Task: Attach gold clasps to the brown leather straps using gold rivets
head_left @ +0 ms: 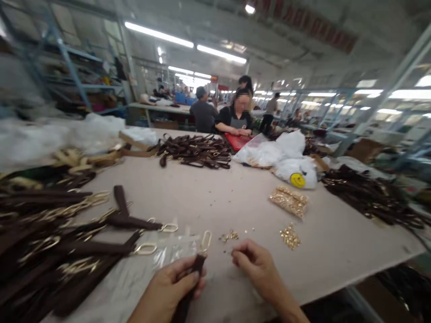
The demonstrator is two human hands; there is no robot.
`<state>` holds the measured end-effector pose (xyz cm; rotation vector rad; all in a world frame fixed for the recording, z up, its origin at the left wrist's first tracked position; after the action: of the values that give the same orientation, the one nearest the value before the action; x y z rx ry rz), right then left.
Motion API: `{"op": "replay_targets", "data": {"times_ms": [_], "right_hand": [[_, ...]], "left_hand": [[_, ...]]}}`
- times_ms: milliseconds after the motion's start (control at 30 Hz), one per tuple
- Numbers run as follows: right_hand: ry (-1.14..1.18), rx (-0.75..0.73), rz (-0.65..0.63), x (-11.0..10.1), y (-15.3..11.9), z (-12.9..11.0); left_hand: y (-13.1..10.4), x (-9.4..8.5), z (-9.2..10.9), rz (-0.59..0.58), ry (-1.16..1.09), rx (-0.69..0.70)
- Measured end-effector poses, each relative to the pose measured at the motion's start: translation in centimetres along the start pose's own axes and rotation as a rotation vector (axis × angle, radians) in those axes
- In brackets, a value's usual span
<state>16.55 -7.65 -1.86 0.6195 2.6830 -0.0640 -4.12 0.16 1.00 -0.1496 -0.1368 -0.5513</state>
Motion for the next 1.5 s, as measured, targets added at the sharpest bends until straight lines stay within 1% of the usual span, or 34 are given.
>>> {"op": "replay_targets", "data": {"times_ms": [33, 67, 133, 200, 333, 400, 500, 633, 733, 867, 967, 1067, 1200, 1267, 1400, 1467, 1500], "right_hand": [[0.145, 0.089, -0.050, -0.1, -0.5, -0.5], [0.255, 0.158, -0.092, -0.1, -0.9, -0.9], [0.398, 0.242, -0.161, 0.6, -1.7, -1.4], [0.471, 0.273, -0.202, 1.5, -2.4, -1.6], [0.495, 0.296, -0.190, 2.8, -3.0, -1.8], [0.482, 0.333, -0.187, 3.0, -2.9, -1.8], [0.457, 0.381, -0.206, 3.1, -2.8, -1.9], [0.443, 0.390, -0.229, 3.1, -2.6, -1.6], [0.440, 0.392, -0.235, 3.1, -2.6, -1.1], [0.443, 0.347, -0.226, 3.3, -2.6, -0.9], [0.479, 0.322, -0.202, 3.6, -2.8, -0.9], [0.527, 0.342, -0.176, 3.9, -3.0, -0.7], [0.569, 0.372, -0.155, 4.0, -3.1, -0.5], [0.626, 0.379, -0.139, 4.1, -3.1, -0.3], [0.744, 0.354, -0.130, 4.6, -3.3, -0.4], [0.690, 0.340, -0.121, 4.4, -3.5, -0.5], [0.625, 0.321, -0.125, 4.0, -3.4, -0.6]], "left_hand": [[-0.4, 0.2, -0.5, -0.002, -0.014, -0.065], [-0.6, 0.5, -0.8, -0.004, -0.021, -0.092], [-0.6, 1.3, -0.9, -0.010, -0.009, -0.080], [-0.6, 2.0, -0.8, -0.033, 0.003, -0.061], [-0.9, 2.8, -1.0, -0.094, -0.046, -0.037], [-1.0, 2.8, -1.4, -0.101, -0.055, -0.005], [-1.1, 2.6, -1.5, -0.095, -0.006, 0.047], [-1.1, 2.5, -1.4, -0.099, 0.074, 0.051], [-1.2, 2.5, -1.7, -0.119, 0.101, 0.040], [-1.1, 2.6, -2.1, -0.132, 0.169, 0.064], [-1.0, 2.6, -2.0, -0.125, 0.297, 0.104], [-0.9, 2.5, -2.0, -0.099, 0.448, 0.138], [-1.0, 2.3, -2.5, -0.100, 0.553, 0.180], [-1.2, 2.2, -2.7, -0.097, 0.593, 0.206], [-1.1, 2.4, -2.8, -0.085, 0.601, 0.208], [-0.9, 2.6, -2.7, -0.076, 0.533, 0.166], [-0.8, 2.6, -2.8, -0.085, 0.476, 0.127]]}}
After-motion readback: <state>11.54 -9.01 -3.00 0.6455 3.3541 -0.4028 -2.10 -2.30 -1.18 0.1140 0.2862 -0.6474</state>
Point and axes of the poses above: each hand's wrist, its own y-axis towards the middle knuckle, its own x-axis out of the palm, z = x × y, the point moved 2 cm from there along y, towards the middle knuckle, and after that the axes turned 11 degrees about x, right-handed, at the moved point
